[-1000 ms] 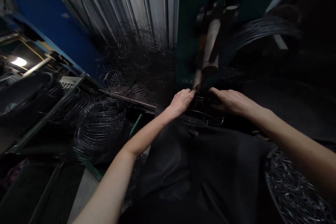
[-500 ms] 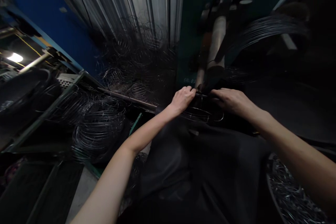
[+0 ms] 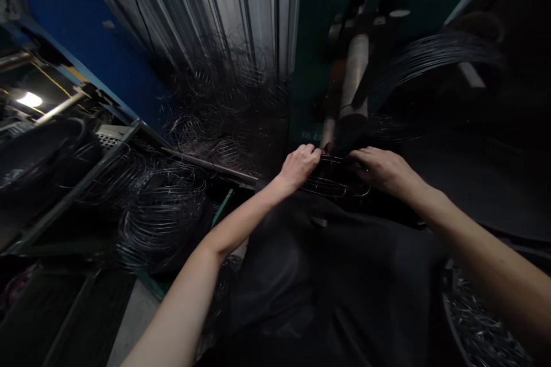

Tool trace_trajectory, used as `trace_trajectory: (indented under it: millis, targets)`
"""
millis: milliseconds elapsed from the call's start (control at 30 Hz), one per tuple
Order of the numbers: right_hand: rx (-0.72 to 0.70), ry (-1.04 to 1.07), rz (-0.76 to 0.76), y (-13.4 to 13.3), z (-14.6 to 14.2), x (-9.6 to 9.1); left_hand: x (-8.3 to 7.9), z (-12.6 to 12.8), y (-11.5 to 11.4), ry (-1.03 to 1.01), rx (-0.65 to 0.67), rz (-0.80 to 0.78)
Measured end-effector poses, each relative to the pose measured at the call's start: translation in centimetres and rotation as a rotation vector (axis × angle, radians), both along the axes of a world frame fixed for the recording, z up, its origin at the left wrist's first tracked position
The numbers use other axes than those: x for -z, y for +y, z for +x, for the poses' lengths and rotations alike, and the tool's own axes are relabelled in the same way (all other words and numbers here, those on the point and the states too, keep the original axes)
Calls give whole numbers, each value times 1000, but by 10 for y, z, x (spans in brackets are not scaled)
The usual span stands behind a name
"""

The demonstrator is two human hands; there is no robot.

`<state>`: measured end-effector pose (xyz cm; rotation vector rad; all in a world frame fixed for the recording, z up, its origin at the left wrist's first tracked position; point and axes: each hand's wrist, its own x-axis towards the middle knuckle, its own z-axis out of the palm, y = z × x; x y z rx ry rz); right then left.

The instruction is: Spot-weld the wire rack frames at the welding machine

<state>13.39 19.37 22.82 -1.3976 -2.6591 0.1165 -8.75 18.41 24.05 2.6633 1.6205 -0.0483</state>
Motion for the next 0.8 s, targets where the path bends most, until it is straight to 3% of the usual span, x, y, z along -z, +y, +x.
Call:
trace_trajectory:
  millis: [233, 467, 667, 800]
  targets:
    - [52, -5, 36, 7, 3, 6, -8, 3, 5, -3, 0, 10]
    - [71, -28, 85, 15, 4, 11, 4, 6, 18, -23, 11, 7]
    - [63, -41, 28, 18, 8, 10, 6, 6, 18, -28, 0, 3]
    - [55, 10, -17, 25, 8, 22, 20, 2, 25, -44, 27, 48]
